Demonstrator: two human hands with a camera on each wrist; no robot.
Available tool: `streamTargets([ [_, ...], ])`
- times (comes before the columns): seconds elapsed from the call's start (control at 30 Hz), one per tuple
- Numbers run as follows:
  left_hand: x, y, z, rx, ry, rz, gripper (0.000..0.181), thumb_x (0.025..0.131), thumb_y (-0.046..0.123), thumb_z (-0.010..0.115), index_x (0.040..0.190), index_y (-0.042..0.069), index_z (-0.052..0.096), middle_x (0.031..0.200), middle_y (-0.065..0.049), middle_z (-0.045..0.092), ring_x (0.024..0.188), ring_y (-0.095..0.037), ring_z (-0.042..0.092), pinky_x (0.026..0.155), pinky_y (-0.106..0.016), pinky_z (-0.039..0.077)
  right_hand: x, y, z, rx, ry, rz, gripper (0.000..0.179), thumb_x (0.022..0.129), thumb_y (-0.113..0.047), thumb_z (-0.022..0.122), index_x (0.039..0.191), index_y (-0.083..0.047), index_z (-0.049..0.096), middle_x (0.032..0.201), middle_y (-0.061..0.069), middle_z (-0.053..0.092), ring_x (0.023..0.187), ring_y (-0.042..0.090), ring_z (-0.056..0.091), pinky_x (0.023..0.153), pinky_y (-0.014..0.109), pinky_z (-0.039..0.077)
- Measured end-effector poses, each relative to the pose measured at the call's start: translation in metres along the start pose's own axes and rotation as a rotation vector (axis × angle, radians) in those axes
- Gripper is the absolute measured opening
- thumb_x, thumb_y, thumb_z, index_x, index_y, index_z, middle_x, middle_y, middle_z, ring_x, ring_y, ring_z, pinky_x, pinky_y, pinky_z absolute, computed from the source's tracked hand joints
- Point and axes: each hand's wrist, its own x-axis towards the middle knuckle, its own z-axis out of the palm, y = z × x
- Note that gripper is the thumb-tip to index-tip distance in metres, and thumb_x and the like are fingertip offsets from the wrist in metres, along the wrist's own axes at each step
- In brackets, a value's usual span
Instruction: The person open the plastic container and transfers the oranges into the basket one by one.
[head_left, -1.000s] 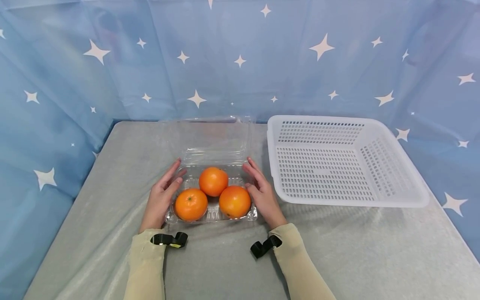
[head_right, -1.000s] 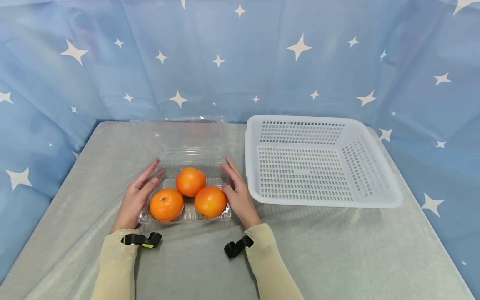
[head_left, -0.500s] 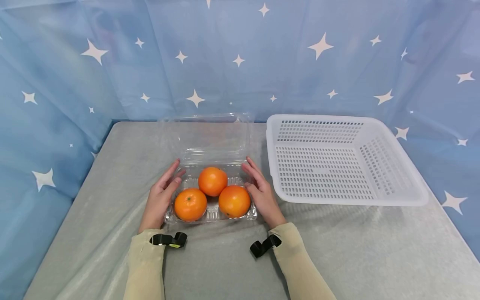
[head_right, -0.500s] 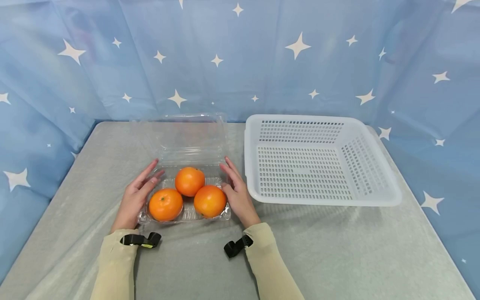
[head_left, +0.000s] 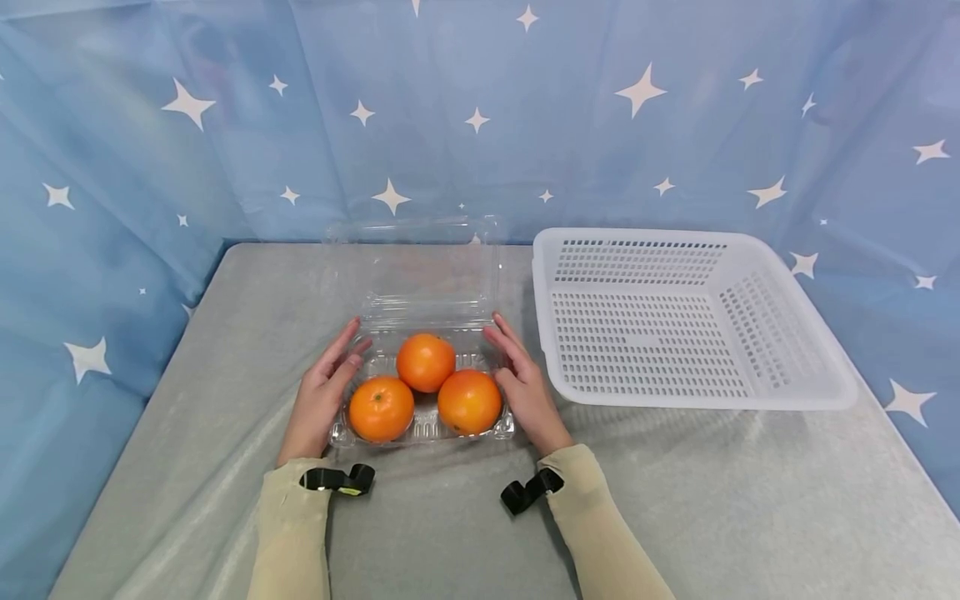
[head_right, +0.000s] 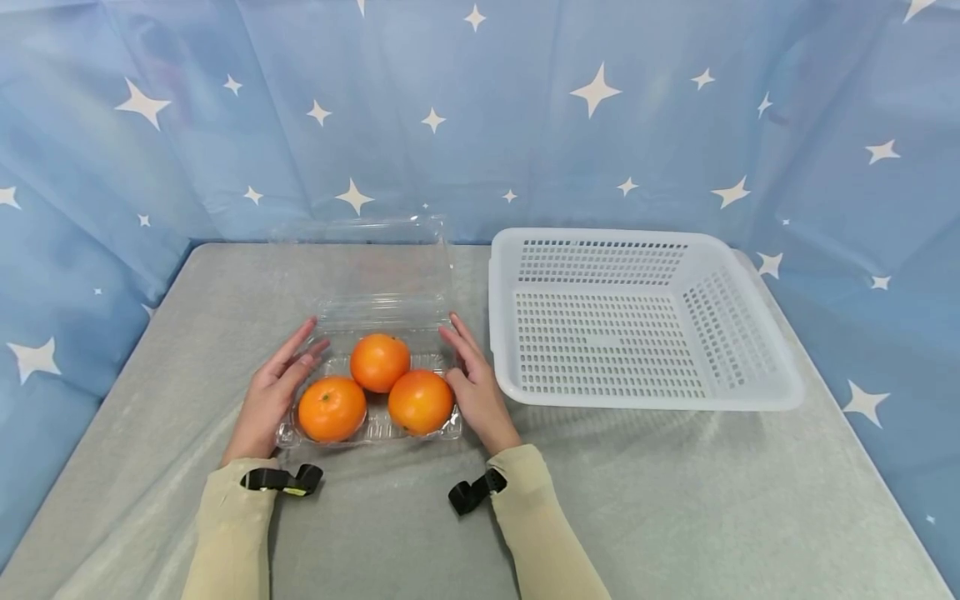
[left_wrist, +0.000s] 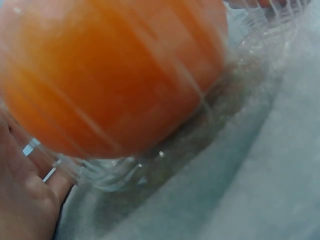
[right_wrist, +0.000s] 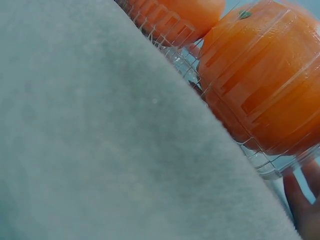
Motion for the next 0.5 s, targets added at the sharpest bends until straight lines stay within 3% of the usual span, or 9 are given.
streamTargets([
  [0.37,0.0011,0.0001,-0.0005,-0.016,-0.014,-0.001,0.051,0.09,0.033,0.05,0.138,0.03,0.033,0.144,0.004,0.027,0.125,-0.019,0.036,0.103,-0.043,0.022,0.0004,-0.0004,0.0004,0.02,-0.001,0.007,0.054,0.081,0.015,0.035,0.132,-0.002,0.042,0.146,0.002,0.022,0.129,0.014,0.029,0.104,0.038,0.022],
  [0.5,0.0015,0.0006,-0.0002,-0.022,-0.021,0.004,0.054,0.091,0.032,0.049,0.14,0.025,0.03,0.144,0.006,0.027,0.126,-0.02,0.035,0.104,-0.044,0.022,0.0008,-0.0003,0.0005,0.022,0.001,0.01,0.053,0.081,0.015,0.035,0.132,0.0,0.041,0.146,0.002,0.022,0.129,0.014,0.028,0.104,0.038,0.022],
])
